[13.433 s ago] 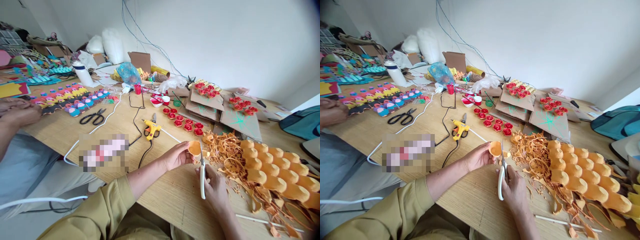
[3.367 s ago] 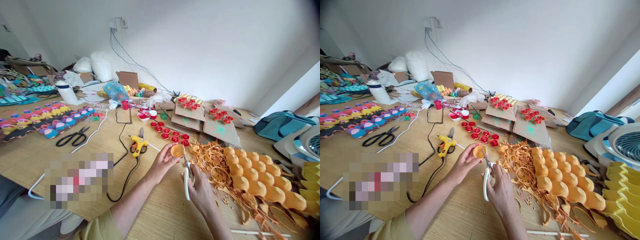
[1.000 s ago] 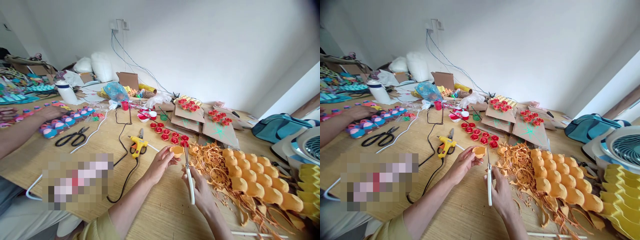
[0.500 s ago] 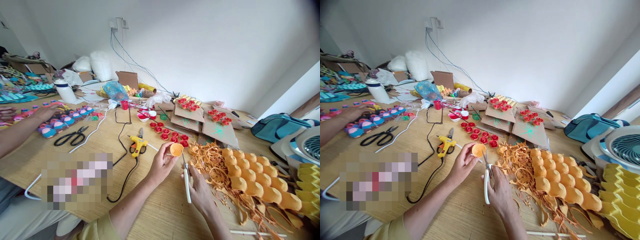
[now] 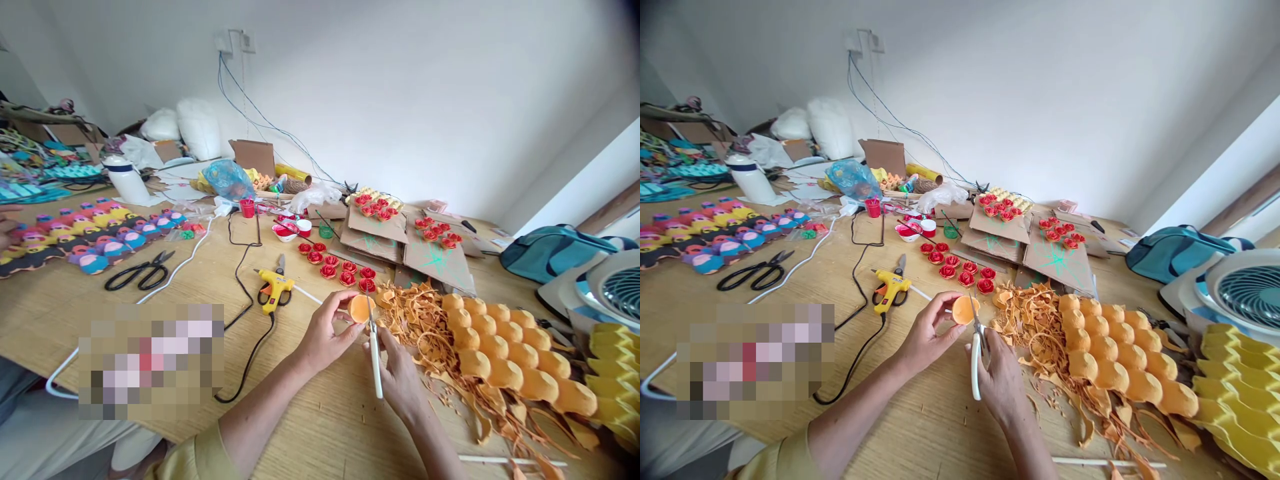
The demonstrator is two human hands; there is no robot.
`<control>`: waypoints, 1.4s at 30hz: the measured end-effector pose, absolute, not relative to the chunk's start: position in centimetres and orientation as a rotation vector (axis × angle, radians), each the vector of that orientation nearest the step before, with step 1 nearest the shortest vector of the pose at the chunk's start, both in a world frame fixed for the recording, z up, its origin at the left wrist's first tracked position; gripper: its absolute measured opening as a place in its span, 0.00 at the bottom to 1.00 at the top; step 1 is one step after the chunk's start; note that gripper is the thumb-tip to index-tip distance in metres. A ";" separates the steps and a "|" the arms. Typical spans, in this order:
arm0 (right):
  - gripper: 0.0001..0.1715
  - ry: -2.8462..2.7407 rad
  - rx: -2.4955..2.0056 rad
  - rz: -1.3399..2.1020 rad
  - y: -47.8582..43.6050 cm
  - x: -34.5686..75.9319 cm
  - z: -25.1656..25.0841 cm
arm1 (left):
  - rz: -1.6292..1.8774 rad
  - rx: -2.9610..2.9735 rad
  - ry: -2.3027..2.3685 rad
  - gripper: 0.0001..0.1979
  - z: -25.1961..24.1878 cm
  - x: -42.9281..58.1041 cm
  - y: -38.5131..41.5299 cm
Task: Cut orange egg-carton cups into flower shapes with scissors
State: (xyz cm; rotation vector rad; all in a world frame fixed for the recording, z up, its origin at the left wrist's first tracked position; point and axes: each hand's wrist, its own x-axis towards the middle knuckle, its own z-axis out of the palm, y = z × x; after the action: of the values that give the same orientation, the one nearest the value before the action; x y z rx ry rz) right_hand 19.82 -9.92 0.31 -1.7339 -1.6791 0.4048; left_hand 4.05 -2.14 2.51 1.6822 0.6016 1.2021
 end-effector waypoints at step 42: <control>0.20 -1.747 -1.681 0.134 -10.2 20.1 -0.4 | 1.132 1.342 0.520 0.15 3.5 3.3 -1.9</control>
State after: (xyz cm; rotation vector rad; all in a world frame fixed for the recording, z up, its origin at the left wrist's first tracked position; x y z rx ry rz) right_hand 20.12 -10.16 -0.35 -1.6806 -1.7467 0.1338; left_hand 3.26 -1.94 3.50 1.3417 0.5204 1.1323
